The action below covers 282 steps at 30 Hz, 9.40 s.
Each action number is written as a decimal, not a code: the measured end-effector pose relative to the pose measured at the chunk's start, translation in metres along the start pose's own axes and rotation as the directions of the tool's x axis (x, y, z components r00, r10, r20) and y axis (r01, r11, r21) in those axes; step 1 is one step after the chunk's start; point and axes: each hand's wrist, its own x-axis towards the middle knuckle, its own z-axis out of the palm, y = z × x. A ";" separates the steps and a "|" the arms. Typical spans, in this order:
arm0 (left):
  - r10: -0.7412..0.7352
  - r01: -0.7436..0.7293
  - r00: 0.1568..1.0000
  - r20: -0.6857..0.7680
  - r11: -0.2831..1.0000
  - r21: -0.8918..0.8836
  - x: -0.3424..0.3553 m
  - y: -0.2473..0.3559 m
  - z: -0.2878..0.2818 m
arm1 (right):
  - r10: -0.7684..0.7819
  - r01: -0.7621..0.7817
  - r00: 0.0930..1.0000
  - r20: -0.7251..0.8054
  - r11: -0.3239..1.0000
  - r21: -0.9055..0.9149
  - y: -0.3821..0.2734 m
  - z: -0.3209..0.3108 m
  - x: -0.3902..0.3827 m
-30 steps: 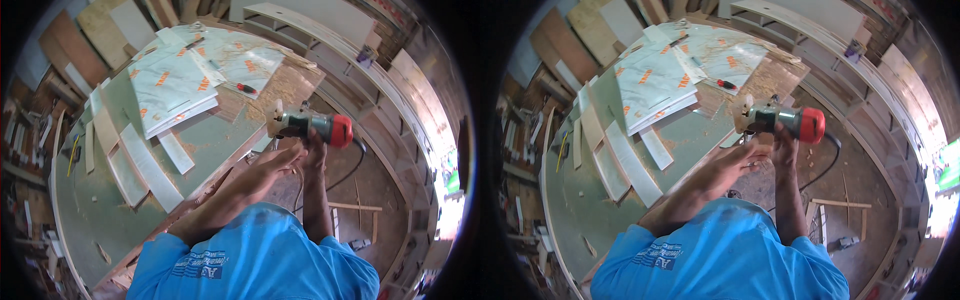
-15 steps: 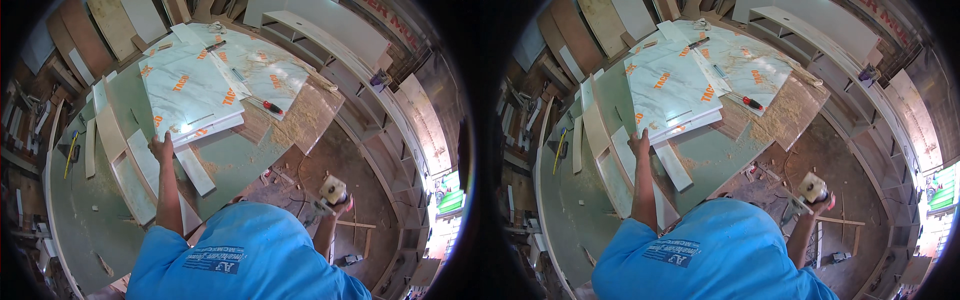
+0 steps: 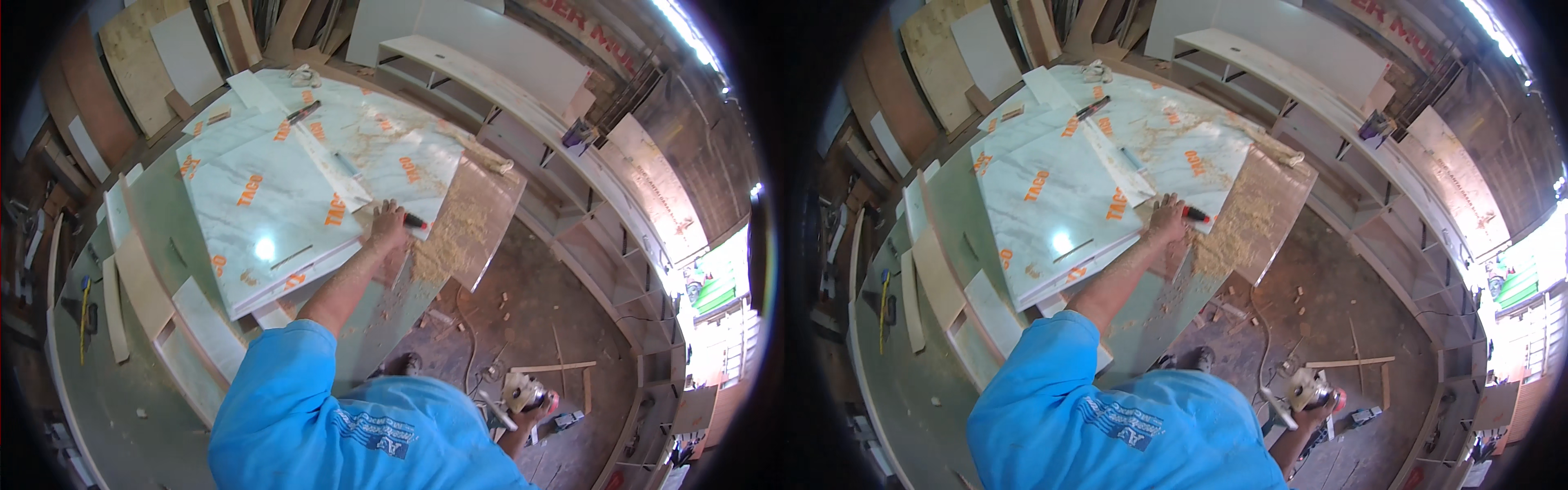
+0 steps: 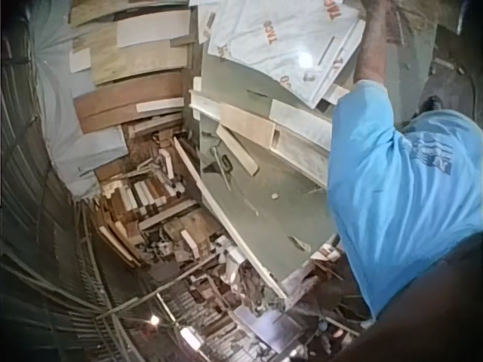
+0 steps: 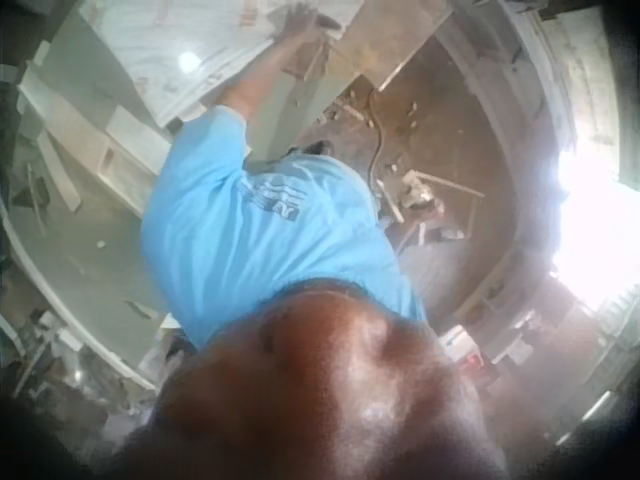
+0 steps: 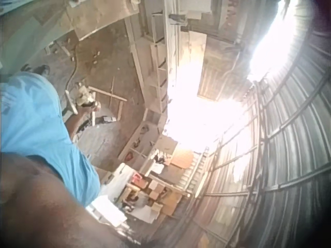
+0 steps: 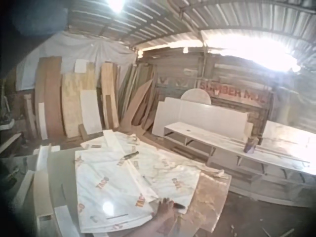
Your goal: The person walks through a workshop, picks up a wood trimmer, and uses it to cut a rectangular slot into a white laminated board.
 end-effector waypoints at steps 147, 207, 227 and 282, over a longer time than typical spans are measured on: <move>0.241 0.185 0.927 0.289 0.376 -0.908 0.015 0.373 -0.071 | -0.221 0.324 0.877 0.426 0.927 -0.187 -0.087 0.136 0.185; -0.510 0.560 0.809 -0.294 0.820 0.118 0.078 0.011 0.107 | -0.347 0.345 0.934 0.085 0.938 0.035 -0.028 0.261 0.298; 0.033 -0.058 0.967 -0.254 0.994 -0.091 0.223 0.065 0.151 | -0.563 0.653 0.755 0.337 0.694 -0.304 0.070 0.323 0.327; 0.109 -0.120 0.993 -0.054 0.946 -0.300 0.323 0.178 0.237 | -0.476 0.731 0.673 0.566 0.541 -0.415 0.143 0.347 0.334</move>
